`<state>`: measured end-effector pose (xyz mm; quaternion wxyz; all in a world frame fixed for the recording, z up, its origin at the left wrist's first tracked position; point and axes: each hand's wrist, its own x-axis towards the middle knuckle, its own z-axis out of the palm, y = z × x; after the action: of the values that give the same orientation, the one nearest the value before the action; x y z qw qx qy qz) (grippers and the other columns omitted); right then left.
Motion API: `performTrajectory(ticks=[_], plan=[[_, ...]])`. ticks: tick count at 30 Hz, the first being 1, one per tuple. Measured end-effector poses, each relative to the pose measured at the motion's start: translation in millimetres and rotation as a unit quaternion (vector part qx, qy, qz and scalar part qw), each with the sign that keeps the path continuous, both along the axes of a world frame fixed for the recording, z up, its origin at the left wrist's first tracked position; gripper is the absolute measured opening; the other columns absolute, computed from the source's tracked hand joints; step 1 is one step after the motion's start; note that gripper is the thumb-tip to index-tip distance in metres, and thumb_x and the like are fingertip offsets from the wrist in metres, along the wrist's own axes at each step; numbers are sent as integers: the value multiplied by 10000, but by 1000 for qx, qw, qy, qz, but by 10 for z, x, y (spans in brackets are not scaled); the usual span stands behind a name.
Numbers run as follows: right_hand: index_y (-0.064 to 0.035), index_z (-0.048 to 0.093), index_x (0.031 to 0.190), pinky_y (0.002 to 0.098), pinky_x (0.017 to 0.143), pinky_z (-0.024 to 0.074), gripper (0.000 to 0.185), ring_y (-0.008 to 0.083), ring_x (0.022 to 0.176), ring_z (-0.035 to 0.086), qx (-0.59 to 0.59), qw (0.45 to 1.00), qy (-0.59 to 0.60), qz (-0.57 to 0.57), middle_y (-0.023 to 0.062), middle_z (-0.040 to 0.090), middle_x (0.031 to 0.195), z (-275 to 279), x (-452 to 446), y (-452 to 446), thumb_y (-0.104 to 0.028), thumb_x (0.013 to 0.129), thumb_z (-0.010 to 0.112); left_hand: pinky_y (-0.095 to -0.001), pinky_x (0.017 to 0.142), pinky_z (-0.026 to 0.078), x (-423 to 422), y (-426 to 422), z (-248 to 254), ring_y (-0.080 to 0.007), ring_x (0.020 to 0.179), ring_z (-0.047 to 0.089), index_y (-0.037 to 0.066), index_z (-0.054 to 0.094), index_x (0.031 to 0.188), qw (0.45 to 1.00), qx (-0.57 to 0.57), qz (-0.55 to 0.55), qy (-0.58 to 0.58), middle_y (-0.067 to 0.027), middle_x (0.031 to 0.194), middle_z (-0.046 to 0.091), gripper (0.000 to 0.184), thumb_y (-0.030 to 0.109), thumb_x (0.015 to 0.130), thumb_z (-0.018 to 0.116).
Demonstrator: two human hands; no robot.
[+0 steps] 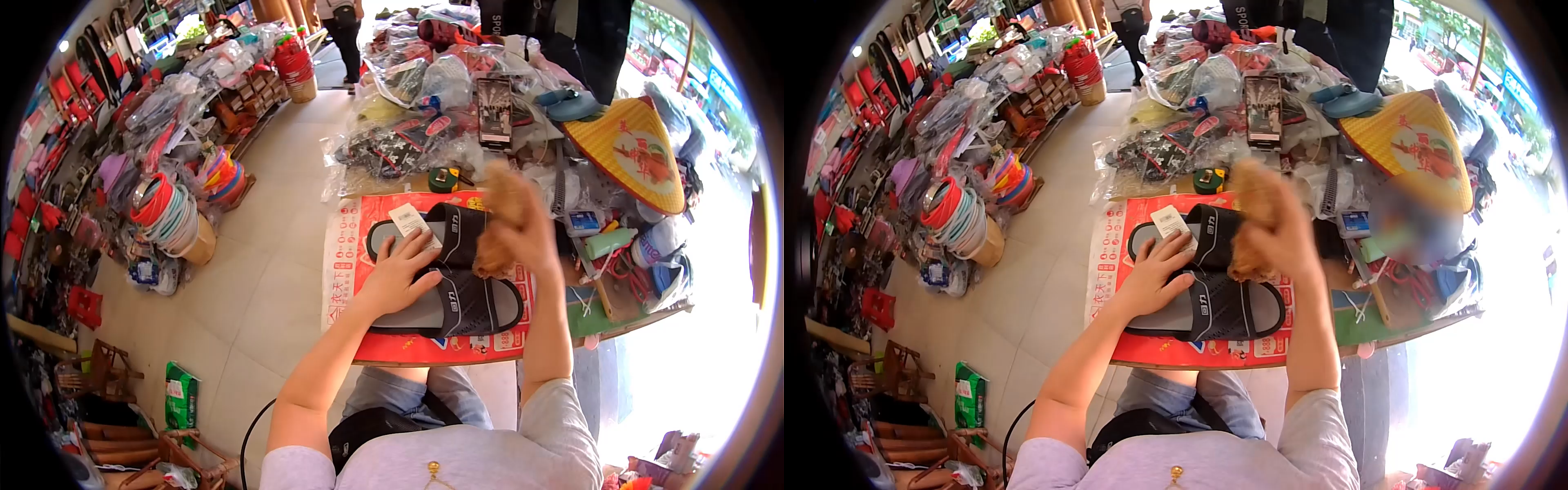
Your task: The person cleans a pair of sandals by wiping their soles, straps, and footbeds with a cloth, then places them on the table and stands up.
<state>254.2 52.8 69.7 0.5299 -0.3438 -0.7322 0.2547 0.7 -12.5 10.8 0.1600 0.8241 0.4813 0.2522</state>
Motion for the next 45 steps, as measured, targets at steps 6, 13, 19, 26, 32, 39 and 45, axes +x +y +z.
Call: performTrajectory(ticks=[6,13,19,26,32,39,45], plan=[[-123,571,1296,430,1004,451,590,399,1198,516,87,967,-240,12,155,585,1269,-85,-369,-98,-76,718,676,-590,1176,106,-59,46,-71,-338,1489,238,69,566,1331,998,29,-28,46,-185,1569,334,713,632,895,538],[-98,625,1213,433,977,467,552,373,1141,563,1,944,-285,164,139,612,1228,126,120,-709,-41,667,683,-604,1166,148,-19,50,-110,-354,1483,239,119,531,1379,994,69,-7,90,-156,1570,337,816,686,801,627],[-117,651,1195,437,976,473,597,365,1144,563,82,949,-279,121,112,606,1219,236,-140,-1005,-46,606,725,-595,1173,170,-38,126,-286,-336,1487,238,142,542,1375,995,67,14,75,-151,1567,346,777,659,804,641],[-53,655,1126,428,952,487,513,385,1138,576,33,957,-282,59,145,609,1211,-153,248,-1337,-50,617,717,-578,1172,188,-31,57,-176,-360,1468,278,150,545,1374,996,66,9,61,-166,1539,388,726,630,838,636],[-31,645,1098,426,954,493,467,390,1103,595,36,939,-330,-87,163,617,1195,-73,915,-1295,3,633,675,-566,1155,244,2,50,-216,-363,1430,339,121,536,1356,990,124,22,64,-182,1500,427,679,588,870,621],[-65,596,1258,424,1059,405,525,365,1252,492,-40,914,-363,-178,172,559,1316,-268,1447,-903,-36,737,654,-540,1162,245,-86,-139,-77,-372,1424,344,166,344,1516,993,94,29,69,-191,1498,427,794,530,878,645],[-59,586,1306,422,1063,391,485,355,1283,474,-1,937,-241,-253,181,549,1343,-310,1383,-837,-143,835,664,-508,1168,251,-552,-639,-189,-375,1407,372,111,368,1502,988,88,115,-46,-197,1487,440,723,441,911,623]])
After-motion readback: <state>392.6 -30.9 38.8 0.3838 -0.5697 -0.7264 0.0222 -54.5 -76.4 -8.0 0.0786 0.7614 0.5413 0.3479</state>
